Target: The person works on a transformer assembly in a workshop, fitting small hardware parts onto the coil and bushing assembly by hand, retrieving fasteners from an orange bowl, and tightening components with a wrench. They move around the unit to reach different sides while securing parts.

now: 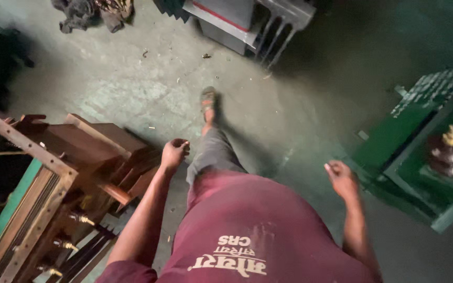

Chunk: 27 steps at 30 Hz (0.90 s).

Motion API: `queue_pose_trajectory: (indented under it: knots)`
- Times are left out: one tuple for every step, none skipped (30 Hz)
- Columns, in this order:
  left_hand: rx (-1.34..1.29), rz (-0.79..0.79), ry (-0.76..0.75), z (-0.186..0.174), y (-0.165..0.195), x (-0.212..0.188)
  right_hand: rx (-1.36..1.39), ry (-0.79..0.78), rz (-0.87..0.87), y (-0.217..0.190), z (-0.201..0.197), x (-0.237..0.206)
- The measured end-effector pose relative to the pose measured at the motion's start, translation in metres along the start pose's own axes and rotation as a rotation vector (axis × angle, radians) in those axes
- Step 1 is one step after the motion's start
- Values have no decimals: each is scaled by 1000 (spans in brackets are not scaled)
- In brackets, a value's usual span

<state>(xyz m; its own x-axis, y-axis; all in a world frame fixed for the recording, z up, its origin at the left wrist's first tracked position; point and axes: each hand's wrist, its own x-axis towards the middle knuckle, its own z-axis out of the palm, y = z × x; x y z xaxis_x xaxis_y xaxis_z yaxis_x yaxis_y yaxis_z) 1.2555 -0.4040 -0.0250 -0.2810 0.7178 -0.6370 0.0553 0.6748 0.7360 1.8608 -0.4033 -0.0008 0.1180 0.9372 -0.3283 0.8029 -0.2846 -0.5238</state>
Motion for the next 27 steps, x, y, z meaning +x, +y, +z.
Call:
queue_pose_trajectory:
  knots:
    - [21, -6, -20, -4, 6, 15, 11, 25, -125, -29, 12, 30]
    - [43, -7, -37, -9, 15, 36, -10, -24, -98, -61, 23, 60]
    - [77, 21, -30, -20, 27, 62, -25, -76, -65, -99, 37, 88]
    - [105, 36, -36, -22, 38, 82, 67, -66, -99, -134, 42, 108]
    - [140, 67, -30, -32, 58, 111, 173, -49, -144, -177, 55, 136]
    - [205, 161, 28, -43, 77, 139, 276, -41, -184, -221, 62, 159]
    - [271, 238, 75, -51, 90, 158, 216, -60, -173, -260, 64, 174]
    - [237, 218, 46, -58, 102, 170, 154, -78, -163, -298, 64, 187]
    - [202, 220, 23, -65, 120, 189, 99, -79, -168, -334, 60, 205]
    - [166, 233, 5, -70, 142, 209, 97, -73, -186, -366, 50, 222]
    - [203, 288, 5, -75, 158, 220, 99, -77, -194, -393, 44, 230]
    - [244, 343, 0, -79, 175, 230, 104, -80, -196, -417, 40, 235]
    - [280, 404, -10, -77, 194, 245, 136, -75, -193, -437, 36, 245]
    - [345, 348, -38, -72, 214, 258, 167, -68, -181, -448, 31, 252]
    - [406, 292, -71, -70, 235, 277, 193, -60, -166, -462, 28, 259]
    - [402, 451, -60, -61, 254, 288, 176, -53, -146, -469, 25, 264]
    - [396, 606, -41, -51, 270, 297, 160, -52, -130, -473, 22, 268]
    - [384, 607, -95, -39, 288, 306, 153, -55, -121, -475, 21, 272]
    - [374, 609, -144, -24, 305, 315, 163, -53, -99, -474, 19, 277]
    - [413, 695, -93, -10, 322, 323, 177, -51, -77, -473, 16, 283]
    - [454, 783, -46, 4, 336, 331, 191, -47, -51, -469, 14, 289]
    - [461, 808, -42, 18, 350, 341, 162, -38, -59, -465, 12, 295]
    - [465, 837, -39, 33, 364, 352, 130, -25, -69, -460, 7, 304]
    - [504, 857, -40, 46, 375, 363, 98, -15, -81, -456, 1, 314]
    - [545, 871, -39, 58, 383, 373, 170, -2, -73, -452, -2, 326]
    - [590, 883, -39, 69, 388, 383, 244, 9, -62, -447, -5, 337]
    - [622, 869, -18, 80, 392, 393, 321, 23, -53, -444, -8, 352]
